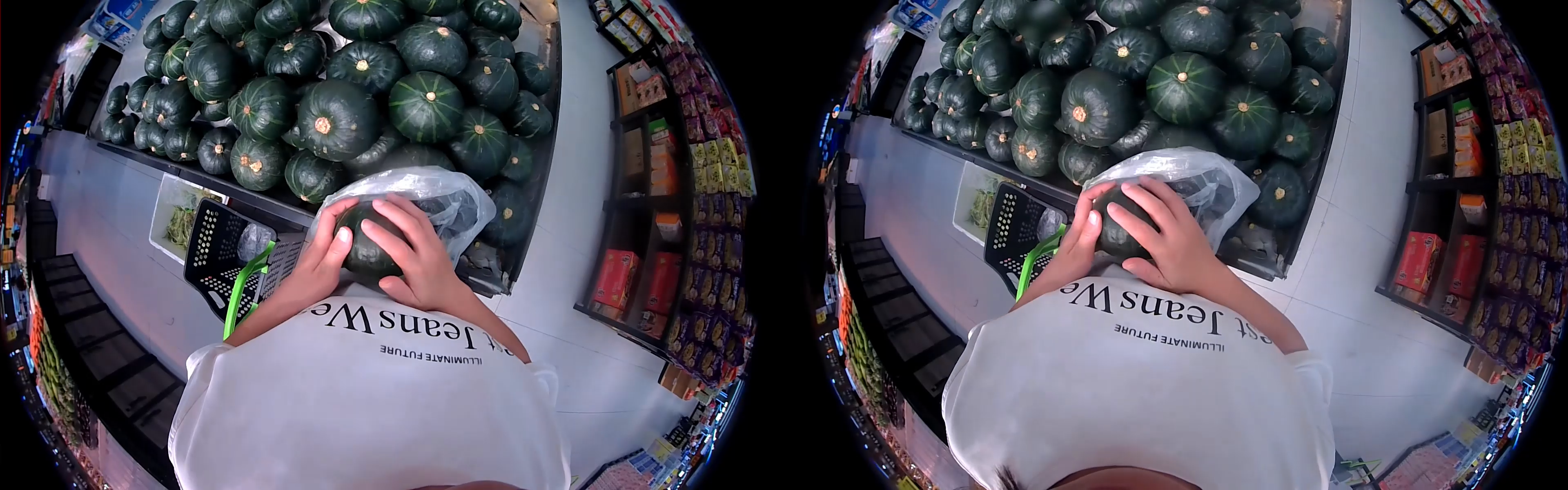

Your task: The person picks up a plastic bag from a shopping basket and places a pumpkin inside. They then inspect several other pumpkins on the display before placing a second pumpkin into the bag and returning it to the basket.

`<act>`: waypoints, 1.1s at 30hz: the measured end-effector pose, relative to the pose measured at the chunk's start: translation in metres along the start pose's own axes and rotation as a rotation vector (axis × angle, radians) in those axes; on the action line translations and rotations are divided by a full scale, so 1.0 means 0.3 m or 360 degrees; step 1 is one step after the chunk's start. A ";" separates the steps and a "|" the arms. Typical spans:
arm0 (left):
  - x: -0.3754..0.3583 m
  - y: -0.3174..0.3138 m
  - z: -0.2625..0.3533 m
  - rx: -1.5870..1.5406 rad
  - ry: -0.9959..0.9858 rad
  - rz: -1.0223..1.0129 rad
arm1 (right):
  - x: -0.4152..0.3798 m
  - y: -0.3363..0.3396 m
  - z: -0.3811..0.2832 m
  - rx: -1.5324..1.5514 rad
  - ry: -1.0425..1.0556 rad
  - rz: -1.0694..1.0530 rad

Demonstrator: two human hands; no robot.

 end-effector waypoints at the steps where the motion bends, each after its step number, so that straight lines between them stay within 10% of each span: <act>1: 0.000 -0.011 -0.014 0.0107 0.0033 0.0003 | -0.004 -0.020 0.010 -0.0022 -0.0053 -0.0099; 12: 0.002 -0.049 0.038 0.1040 -0.0227 -0.0158 | -0.077 0.020 0.035 -0.0223 -0.0150 0.0107; 16: -0.045 -0.026 -0.021 0.1370 0.0186 -0.0419 | -0.105 0.009 0.064 -0.0131 -0.0212 0.0120; 33: -0.053 0.016 0.003 0.1579 -0.1077 0.0454 | -0.280 0.028 0.042 -0.0445 -0.0029 0.0359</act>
Point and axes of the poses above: each hand's wrist, its own x-axis towards the middle knuckle, its own y-axis out of the back of the hand, z = x × y, the point moved 9 cm from there along x, towards the middle knuckle, and after that the axes turned 14 degrees about -z, right-handed, at the moved point
